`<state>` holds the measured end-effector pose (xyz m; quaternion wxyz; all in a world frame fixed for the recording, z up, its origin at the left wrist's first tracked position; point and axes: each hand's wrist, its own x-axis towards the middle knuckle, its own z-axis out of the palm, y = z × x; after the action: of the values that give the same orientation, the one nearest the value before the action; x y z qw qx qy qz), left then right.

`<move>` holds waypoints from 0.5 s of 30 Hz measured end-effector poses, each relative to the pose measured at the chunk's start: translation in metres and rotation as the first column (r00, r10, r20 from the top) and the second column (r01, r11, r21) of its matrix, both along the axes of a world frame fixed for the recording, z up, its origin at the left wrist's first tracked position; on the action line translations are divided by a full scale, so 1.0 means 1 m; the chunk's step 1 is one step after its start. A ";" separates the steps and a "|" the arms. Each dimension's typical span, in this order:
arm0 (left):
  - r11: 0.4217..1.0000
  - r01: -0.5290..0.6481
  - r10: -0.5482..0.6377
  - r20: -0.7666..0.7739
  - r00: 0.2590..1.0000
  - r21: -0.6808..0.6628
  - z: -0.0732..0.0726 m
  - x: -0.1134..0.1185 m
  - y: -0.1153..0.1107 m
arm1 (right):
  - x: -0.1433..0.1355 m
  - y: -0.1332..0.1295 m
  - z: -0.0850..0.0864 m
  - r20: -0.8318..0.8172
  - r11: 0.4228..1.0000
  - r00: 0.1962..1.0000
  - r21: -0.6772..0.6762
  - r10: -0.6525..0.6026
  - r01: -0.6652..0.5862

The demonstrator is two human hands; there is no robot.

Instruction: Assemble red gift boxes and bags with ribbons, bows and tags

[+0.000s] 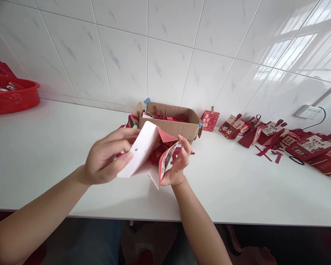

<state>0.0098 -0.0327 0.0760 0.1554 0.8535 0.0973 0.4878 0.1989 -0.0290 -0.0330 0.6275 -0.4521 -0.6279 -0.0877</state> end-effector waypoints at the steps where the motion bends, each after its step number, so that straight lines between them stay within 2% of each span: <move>1: 0.994 0.003 -0.004 -0.014 1.000 -0.111 0.001 0.003 0.006 | -0.002 -0.002 0.004 0.026 0.997 0.999 0.071 -0.036 0.034; 3: 0.933 -0.003 -0.007 -0.027 1.000 -0.360 0.002 0.011 0.019 | -0.006 -0.005 0.011 0.050 0.985 0.992 0.130 -0.116 0.109; 5: 0.833 -0.020 0.035 0.016 0.999 -0.553 -0.003 0.020 0.029 | -0.008 -0.004 0.013 -0.010 0.980 0.981 0.017 -0.196 0.196; 6: 0.795 -0.028 0.072 0.049 0.996 -0.606 -0.007 0.024 0.033 | -0.008 -0.002 0.013 -0.067 0.969 0.968 -0.070 -0.241 0.236; 8: 0.753 -0.033 0.104 0.069 0.992 -0.657 -0.020 0.032 0.035 | -0.008 0.004 0.009 -0.179 0.924 0.926 -0.256 -0.334 0.284; 10: 0.744 -0.037 0.058 0.009 0.998 -0.667 -0.036 0.037 0.035 | -0.008 0.010 0.005 -0.226 0.870 0.889 -0.401 -0.397 0.287; 12: 0.729 -0.024 -0.022 -0.058 0.998 -0.684 -0.051 0.040 0.036 | -0.010 0.014 -0.001 -0.199 0.835 0.893 -0.480 -0.403 0.270; 15: 0.656 0.028 -0.115 -0.063 0.991 -0.754 -0.067 0.039 0.048 | -0.014 0.015 -0.005 -0.132 0.822 0.926 -0.517 -0.353 0.239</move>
<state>0.0486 0.0157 0.0087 0.5077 0.7407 0.2643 0.3518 0.1844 -0.0141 -0.0384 0.5359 -0.6960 -0.4770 0.0292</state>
